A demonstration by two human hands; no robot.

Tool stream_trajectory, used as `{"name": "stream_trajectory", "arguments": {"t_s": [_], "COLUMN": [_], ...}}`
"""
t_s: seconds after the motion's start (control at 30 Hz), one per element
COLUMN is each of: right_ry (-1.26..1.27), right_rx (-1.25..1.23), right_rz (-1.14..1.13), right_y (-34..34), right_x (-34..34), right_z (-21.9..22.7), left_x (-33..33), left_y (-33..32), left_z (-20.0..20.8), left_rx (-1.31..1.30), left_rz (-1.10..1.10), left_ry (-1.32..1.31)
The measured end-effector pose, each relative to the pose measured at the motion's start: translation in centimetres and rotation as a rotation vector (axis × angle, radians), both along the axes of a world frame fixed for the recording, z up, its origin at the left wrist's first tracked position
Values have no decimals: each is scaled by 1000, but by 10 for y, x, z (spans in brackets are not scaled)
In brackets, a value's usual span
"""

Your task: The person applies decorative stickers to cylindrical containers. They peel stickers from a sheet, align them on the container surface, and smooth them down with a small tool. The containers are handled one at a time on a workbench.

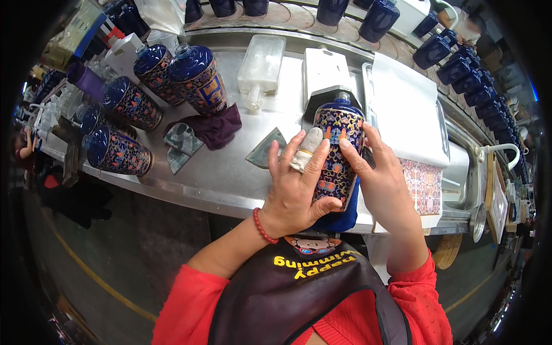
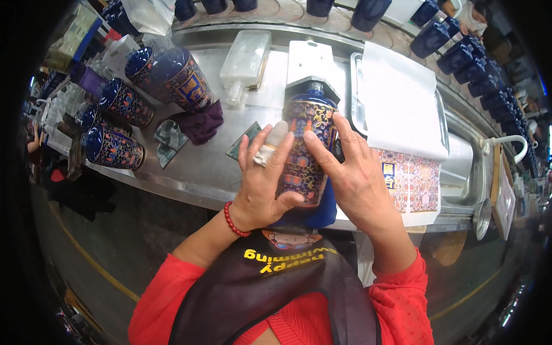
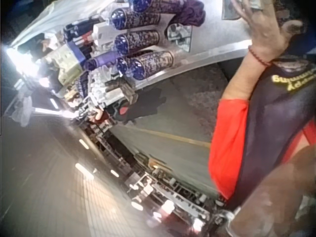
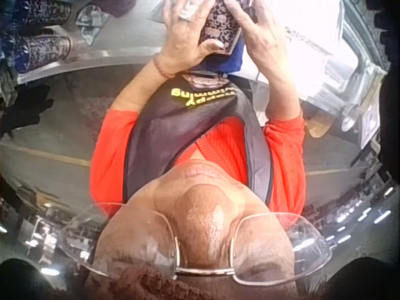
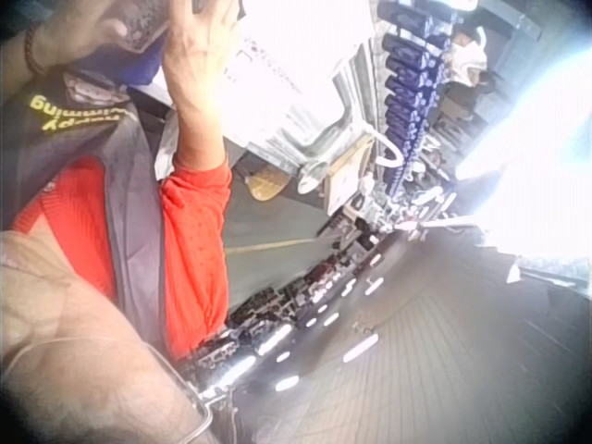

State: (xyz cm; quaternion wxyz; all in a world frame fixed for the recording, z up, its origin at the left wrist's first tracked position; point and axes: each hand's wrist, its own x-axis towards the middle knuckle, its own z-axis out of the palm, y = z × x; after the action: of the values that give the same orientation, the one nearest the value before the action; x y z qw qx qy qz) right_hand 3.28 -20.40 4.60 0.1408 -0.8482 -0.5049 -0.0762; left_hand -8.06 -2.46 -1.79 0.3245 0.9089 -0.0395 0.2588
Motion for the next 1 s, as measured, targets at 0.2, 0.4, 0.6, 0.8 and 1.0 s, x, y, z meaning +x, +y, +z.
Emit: {"name": "stream_trajectory", "arguments": {"t_s": [0.2, 0.4, 0.6, 0.8, 1.0], "right_ry": [12, -5, -30, -43, -13], "right_rx": [5, 60, 130, 139, 158], "right_rz": [0, 13, 15, 15, 8], "right_y": [0, 1, 1, 2, 3], "right_x": [1, 3, 3, 2, 2], "right_z": [0, -5, -13, -13, -14], "left_x": [11, 10, 16, 17, 15], "left_y": [1, 5, 4, 2, 13], "left_z": [2, 6, 8, 14, -2], "left_rx": [21, 10, -1, 204, -249], "left_rz": [7, -37, -41, -85, -125], "left_ry": [-4, 46, 11, 58, -44]}}
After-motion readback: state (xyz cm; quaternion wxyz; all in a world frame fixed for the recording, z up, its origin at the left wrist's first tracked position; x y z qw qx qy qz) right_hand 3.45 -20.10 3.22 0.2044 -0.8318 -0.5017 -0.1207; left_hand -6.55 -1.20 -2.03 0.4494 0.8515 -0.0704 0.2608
